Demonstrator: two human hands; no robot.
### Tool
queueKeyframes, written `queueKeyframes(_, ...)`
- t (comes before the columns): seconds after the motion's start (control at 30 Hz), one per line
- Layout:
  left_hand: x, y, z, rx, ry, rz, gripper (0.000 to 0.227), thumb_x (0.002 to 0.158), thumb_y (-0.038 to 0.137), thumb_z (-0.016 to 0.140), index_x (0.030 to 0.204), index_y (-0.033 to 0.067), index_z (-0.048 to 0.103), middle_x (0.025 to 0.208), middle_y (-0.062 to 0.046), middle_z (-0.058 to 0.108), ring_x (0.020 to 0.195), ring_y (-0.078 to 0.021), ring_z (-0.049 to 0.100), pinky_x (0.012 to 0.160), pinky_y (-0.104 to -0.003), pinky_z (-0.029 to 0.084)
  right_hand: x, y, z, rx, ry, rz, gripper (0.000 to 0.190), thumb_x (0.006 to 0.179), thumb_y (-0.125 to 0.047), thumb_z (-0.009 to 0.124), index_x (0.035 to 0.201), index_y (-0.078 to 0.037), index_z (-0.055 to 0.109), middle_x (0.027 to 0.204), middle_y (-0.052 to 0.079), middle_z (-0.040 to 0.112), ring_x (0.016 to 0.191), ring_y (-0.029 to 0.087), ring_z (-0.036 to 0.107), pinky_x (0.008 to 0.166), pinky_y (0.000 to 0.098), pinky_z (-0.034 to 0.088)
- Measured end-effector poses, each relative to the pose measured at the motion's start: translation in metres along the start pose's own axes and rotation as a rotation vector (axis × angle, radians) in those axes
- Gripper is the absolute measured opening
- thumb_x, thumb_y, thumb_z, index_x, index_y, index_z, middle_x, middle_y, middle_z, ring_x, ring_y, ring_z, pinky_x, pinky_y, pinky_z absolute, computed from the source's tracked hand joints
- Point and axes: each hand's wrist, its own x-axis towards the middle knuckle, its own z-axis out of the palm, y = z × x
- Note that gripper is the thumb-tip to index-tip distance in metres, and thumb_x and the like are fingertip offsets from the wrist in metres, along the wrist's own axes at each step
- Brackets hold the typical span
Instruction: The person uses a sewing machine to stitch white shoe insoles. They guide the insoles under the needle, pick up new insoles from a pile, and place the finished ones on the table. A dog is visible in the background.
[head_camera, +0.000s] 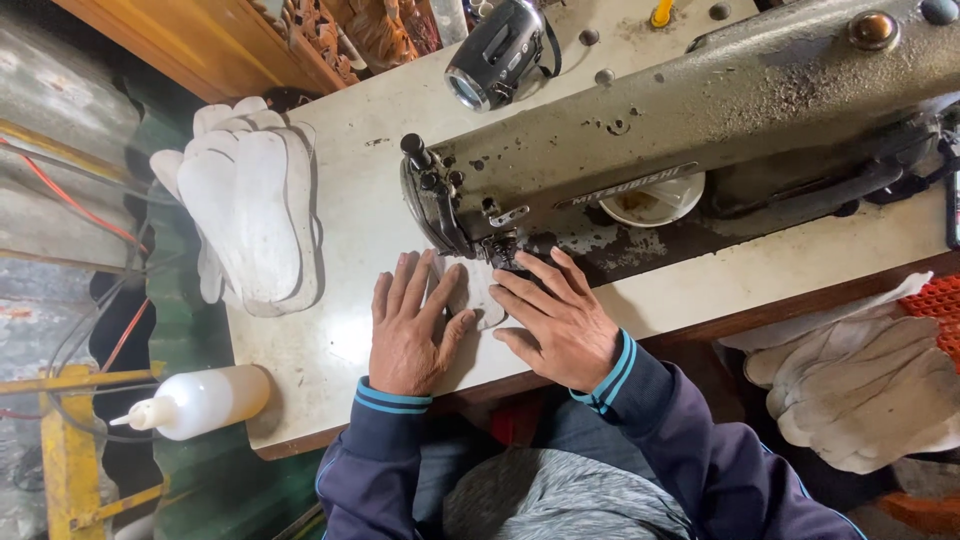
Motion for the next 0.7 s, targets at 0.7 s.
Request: queueKeyframes(0.7,0.022,-0.025,0.014,0.027,0.009,0.058,0.044,0.104,0.055,0.052,0.126,0.0197,0.067,0.157,-0.011,0.051,0.152,-0.0348,0.037,0.124,-0.056,0.025,-0.001,0.004,0.006,-0.044,0.003,0.016,0.045,0.102,-0.042,0.058,0.133,-0.010,0.066,0.133,0.010,0.064,0.140,0.035,0.049,0.119,0.0546,0.032)
